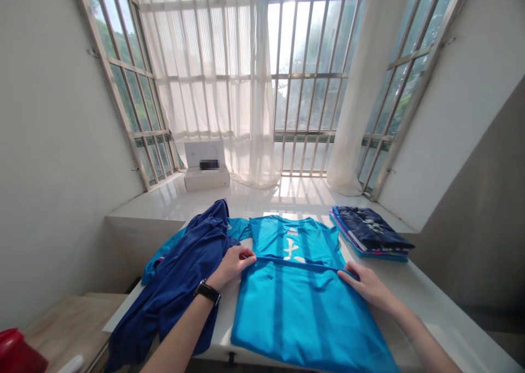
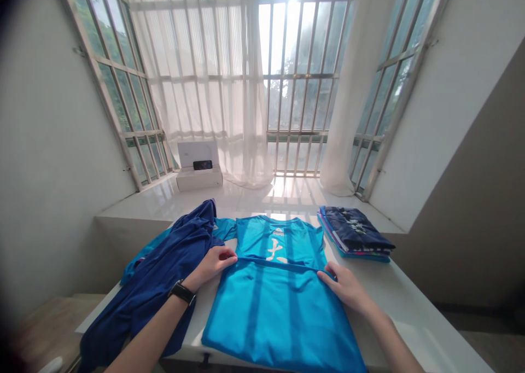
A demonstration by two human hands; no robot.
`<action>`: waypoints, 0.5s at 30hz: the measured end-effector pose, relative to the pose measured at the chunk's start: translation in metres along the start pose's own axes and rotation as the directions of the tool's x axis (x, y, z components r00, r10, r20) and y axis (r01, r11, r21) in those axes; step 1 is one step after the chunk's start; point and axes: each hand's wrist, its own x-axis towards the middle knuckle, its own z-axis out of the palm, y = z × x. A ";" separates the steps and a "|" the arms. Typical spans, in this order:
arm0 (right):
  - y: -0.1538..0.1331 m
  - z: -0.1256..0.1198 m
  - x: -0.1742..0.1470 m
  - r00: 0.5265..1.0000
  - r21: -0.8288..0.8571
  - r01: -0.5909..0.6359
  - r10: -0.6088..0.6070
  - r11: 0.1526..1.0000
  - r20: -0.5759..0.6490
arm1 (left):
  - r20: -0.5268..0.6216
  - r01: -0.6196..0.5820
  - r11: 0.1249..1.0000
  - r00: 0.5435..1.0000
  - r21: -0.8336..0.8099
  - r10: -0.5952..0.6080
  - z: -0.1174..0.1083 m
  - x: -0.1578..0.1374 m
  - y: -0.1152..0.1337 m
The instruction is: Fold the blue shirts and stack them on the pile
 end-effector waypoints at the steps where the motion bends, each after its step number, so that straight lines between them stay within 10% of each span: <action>1: 0.002 0.000 0.000 1.000 0.008 0.010 -0.010 1.000 0.003 | -0.006 -0.018 1.000 1.000 0.002 0.018 0.000 0.000 0.002; 10: 0.013 -0.002 0.009 0.999 -0.113 -0.051 0.051 0.992 -0.007 | -0.017 -0.023 0.969 0.999 0.246 0.028 0.006 0.010 -0.002; 15: 0.002 0.005 0.004 0.976 -0.327 -0.074 0.000 0.942 -0.219 | -0.107 0.019 0.931 0.994 0.363 0.021 0.015 0.006 0.012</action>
